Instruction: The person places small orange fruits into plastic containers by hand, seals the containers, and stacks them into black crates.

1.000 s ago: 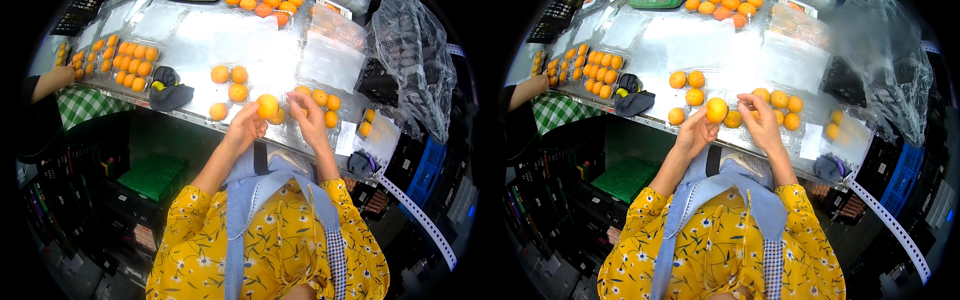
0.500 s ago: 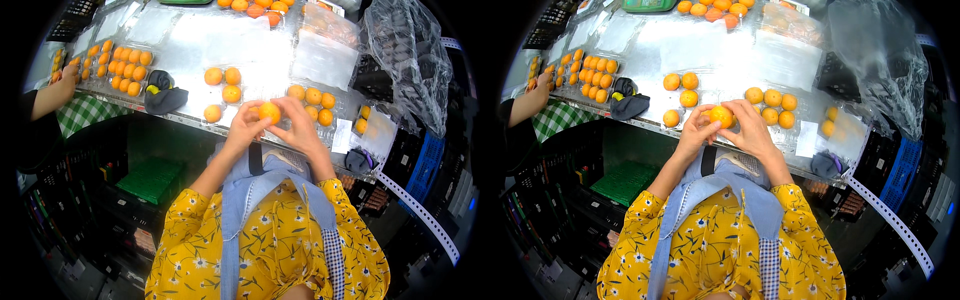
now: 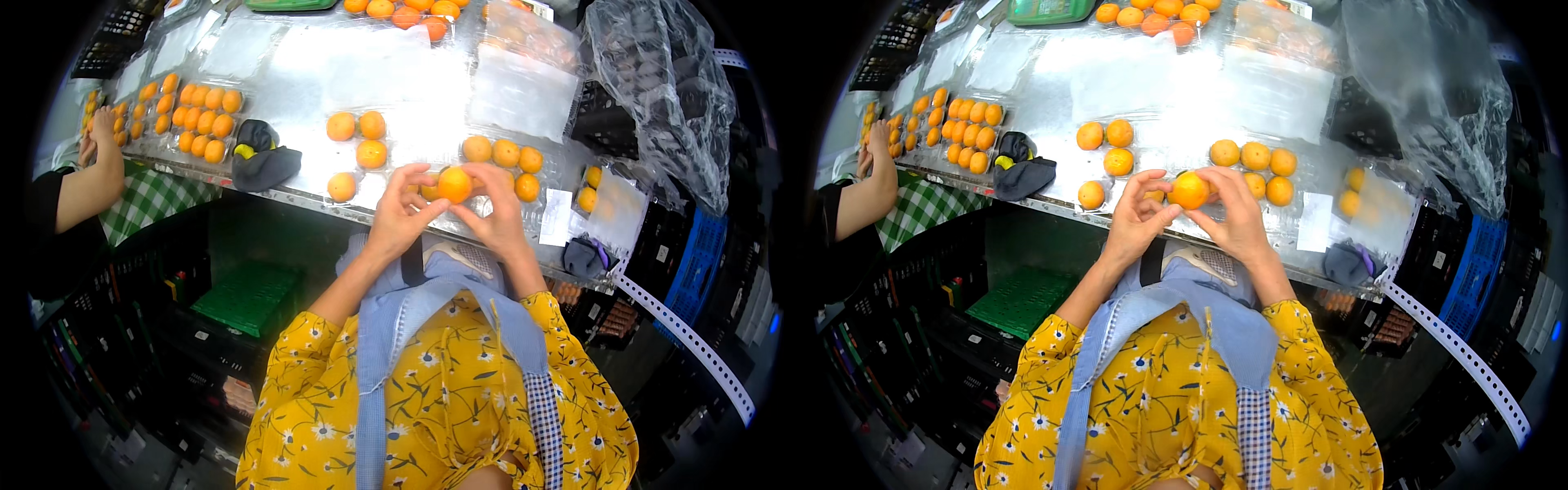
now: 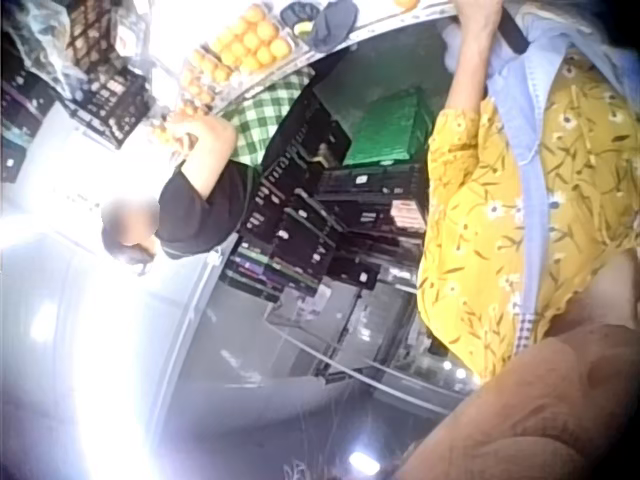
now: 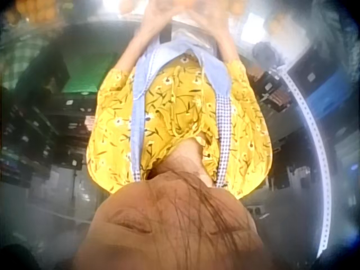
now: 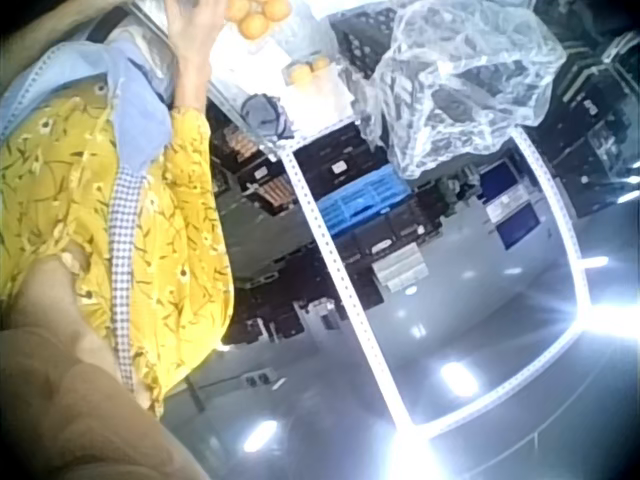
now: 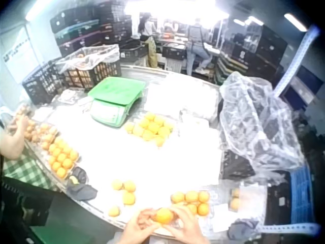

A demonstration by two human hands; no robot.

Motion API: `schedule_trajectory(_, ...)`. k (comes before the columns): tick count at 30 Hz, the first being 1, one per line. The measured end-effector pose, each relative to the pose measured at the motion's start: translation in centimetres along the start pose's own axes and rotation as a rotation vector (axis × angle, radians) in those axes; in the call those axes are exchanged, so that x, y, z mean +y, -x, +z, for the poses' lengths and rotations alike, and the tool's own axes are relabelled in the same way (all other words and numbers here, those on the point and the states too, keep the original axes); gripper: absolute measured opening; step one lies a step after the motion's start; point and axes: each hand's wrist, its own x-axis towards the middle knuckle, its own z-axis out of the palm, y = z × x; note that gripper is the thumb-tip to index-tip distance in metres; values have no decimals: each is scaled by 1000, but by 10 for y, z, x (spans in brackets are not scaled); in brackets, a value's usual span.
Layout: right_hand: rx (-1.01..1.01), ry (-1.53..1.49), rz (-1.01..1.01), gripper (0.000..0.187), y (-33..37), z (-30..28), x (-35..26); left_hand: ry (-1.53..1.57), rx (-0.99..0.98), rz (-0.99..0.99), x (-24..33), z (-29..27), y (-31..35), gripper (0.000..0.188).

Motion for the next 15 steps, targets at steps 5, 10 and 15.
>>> schedule_trajectory(5, 104, 214, 4, 54, 14, -25, 9, 23, 68, -58, -2, -9, -1, 41)
schedule_trajectory(10, 138, 69, 105, 52, 34, -29, 17, -24, -1, -88, -4, -8, -5, 36)
schedule_trajectory(15, 77, 181, -146, 50, 29, -23, 0, 30, -338, -229, 3, 10, -9, 42)
